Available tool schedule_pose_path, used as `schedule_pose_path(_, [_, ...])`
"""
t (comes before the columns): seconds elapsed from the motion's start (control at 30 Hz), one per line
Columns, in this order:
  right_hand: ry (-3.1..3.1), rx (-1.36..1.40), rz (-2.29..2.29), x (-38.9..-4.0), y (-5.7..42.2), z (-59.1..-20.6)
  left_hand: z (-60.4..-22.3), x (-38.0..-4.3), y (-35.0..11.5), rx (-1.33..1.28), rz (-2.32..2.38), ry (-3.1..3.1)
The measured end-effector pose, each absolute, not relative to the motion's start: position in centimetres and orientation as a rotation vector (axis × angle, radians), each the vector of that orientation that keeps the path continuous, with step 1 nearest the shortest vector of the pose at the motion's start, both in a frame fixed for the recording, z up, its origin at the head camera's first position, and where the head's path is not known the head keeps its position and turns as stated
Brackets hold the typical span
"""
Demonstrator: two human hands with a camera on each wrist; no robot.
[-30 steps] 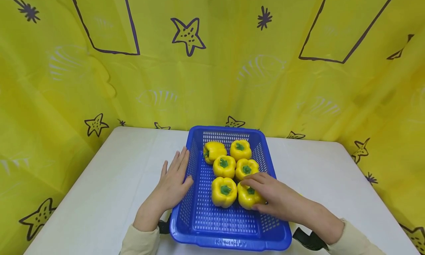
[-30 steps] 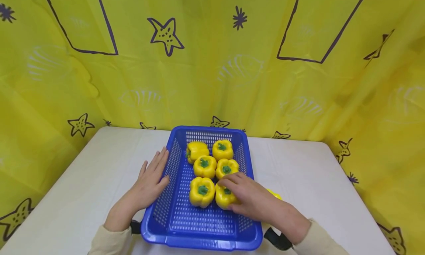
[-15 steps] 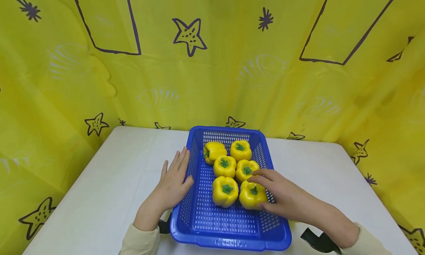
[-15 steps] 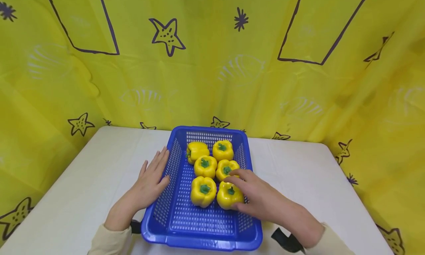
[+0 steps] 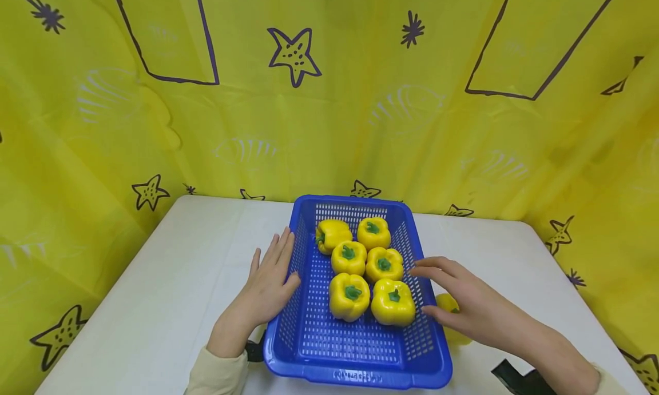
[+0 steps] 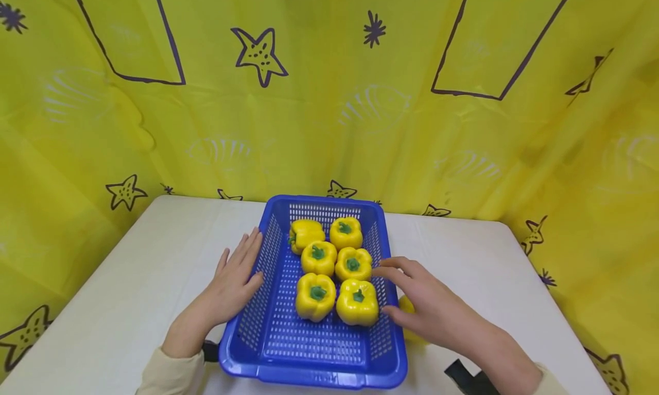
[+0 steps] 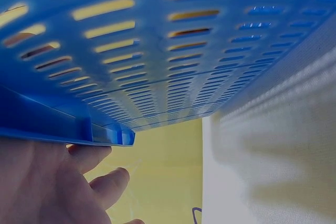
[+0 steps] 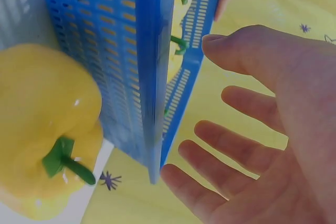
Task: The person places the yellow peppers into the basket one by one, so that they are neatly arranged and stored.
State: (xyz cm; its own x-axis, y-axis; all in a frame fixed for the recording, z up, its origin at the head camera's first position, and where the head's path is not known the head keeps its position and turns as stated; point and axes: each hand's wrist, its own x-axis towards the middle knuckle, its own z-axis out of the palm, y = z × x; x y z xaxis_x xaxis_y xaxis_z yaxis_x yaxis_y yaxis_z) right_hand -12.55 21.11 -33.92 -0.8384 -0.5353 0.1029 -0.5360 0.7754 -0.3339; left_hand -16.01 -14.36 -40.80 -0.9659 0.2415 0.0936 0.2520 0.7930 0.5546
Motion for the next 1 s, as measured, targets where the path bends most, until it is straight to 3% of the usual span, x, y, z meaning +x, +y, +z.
schedule_pose_path(0.7, [-3.244,0.655,0.653,-12.6,25.3,-35.6,-40.8,-16.0,-14.3,-0.42,-0.927,-2.961])
schedule_pose_path(1.0, [-3.307,0.674,0.715,-12.6,25.6,-36.4,-40.7,-16.0,-14.3,-0.413,-0.926,-2.952])
